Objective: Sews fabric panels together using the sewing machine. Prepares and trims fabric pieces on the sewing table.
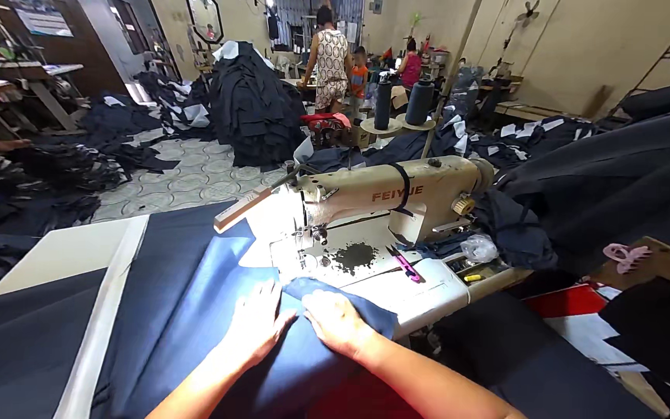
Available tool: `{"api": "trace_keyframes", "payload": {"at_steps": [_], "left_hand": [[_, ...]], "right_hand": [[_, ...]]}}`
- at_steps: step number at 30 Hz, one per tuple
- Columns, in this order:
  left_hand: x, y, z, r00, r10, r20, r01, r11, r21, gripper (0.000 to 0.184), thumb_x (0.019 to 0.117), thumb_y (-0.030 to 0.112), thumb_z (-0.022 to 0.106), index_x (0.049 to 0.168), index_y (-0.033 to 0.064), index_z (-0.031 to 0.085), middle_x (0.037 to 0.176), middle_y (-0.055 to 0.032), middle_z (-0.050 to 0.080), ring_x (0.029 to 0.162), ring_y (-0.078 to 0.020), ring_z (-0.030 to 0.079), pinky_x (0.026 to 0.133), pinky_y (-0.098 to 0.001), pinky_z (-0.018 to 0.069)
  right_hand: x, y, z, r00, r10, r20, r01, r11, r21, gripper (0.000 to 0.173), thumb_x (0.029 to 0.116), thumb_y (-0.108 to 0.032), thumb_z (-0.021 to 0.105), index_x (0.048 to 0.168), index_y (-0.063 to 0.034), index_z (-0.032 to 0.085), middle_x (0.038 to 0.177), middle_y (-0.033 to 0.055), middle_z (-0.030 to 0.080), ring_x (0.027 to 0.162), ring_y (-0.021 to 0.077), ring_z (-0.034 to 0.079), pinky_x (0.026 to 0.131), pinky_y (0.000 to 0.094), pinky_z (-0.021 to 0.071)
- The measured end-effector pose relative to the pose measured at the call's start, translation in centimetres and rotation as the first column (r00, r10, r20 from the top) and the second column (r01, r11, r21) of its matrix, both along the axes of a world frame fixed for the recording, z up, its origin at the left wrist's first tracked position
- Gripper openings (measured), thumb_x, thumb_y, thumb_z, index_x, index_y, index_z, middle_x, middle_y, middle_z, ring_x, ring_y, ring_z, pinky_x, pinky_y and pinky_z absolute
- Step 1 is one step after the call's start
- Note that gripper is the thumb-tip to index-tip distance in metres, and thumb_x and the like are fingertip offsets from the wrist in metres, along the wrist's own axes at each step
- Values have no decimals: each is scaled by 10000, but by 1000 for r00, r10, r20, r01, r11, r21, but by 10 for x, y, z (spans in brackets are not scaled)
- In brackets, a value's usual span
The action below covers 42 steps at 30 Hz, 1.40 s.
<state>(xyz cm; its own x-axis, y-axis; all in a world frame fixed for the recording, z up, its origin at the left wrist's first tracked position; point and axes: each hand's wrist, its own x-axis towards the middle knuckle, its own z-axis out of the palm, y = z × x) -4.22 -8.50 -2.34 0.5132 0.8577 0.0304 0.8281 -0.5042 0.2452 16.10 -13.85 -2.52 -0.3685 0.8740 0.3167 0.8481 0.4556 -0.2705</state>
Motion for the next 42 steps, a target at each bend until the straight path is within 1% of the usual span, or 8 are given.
{"api": "trace_keyframes", "payload": {"at_steps": [6, 9, 12, 17, 22, 28, 31, 42], "left_hand": [[-10, 1, -14, 999, -9, -33, 9, 1000, 7, 825, 1009, 686, 302, 1629, 142, 308, 1694, -108, 269, 1564, -391, 210, 1148, -778, 142], [-2, 18, -1, 993, -103, 61, 103, 995, 10, 655, 1003, 512, 508, 1501, 87, 526, 1555, -164, 486, 1463, -392, 411, 1178, -656, 252], [6, 38, -3, 941, -203, 269, 176, 977, 123, 435, 976, 319, 581, 1285, 33, 691, 1295, -182, 680, 1267, -364, 610, 1108, -568, 419], [-10, 43, -35, 882, -267, 388, 198, 958, 208, 458, 1007, 401, 498, 1260, 87, 715, 1345, -96, 667, 1310, -264, 582, 1130, -467, 428], [-24, 34, -38, 857, -287, 429, 216, 954, 207, 419, 984, 331, 549, 1282, 91, 718, 1417, -129, 619, 1366, -289, 539, 1158, -462, 406], [-8, 40, -8, 862, -306, 404, 274, 952, 136, 296, 942, 208, 613, 1097, -1, 755, 1249, -172, 701, 1235, -316, 631, 1085, -470, 467], [2, 46, -3, 833, -386, 397, 342, 922, 179, 191, 934, 122, 630, 1001, -4, 757, 1043, -164, 741, 1057, -306, 696, 974, -478, 526], [-15, 45, -30, 713, -446, 542, 362, 895, 260, 256, 984, 165, 545, 1058, 8, 733, 1088, -116, 736, 1085, -146, 678, 1010, -311, 509]], "right_hand": [[6, 1, 0, 1000, -13, -21, 12, 998, -68, 262, 1024, -183, 506, 1033, -9, 701, 944, 185, 691, 934, 337, 709, 774, 486, 571], [11, 12, 29, 998, 49, 48, -28, 928, -371, 318, 1080, -208, 440, 1204, 11, 633, 1117, 236, 666, 1108, 391, 653, 925, 554, 508], [19, 22, 16, 994, 110, 19, -103, 971, -214, 297, 1053, -203, 487, 1120, 15, 677, 1016, 222, 702, 1020, 380, 689, 896, 551, 519], [14, 8, -5, 1000, 1, -31, -3, 997, -71, 289, 1038, -243, 500, 985, -24, 681, 902, 165, 689, 893, 321, 711, 728, 504, 556], [5, 3, -16, 998, 34, -52, -31, 998, 62, 257, 1013, -231, 528, 934, -44, 686, 826, 130, 682, 819, 294, 715, 680, 475, 563], [3, 3, -11, 997, 20, -78, -21, 1000, -13, 272, 1010, -241, 531, 939, -31, 687, 844, 152, 685, 842, 319, 712, 701, 501, 552], [4, 3, 11, 996, 6, -86, -27, 970, -241, 304, 1039, -246, 513, 1067, 3, 686, 995, 203, 706, 991, 368, 699, 820, 565, 532], [-5, -1, -14, 990, -4, -142, 17, 996, 90, 271, 982, -267, 591, 905, -29, 697, 794, 138, 688, 780, 300, 718, 658, 482, 561]]}}
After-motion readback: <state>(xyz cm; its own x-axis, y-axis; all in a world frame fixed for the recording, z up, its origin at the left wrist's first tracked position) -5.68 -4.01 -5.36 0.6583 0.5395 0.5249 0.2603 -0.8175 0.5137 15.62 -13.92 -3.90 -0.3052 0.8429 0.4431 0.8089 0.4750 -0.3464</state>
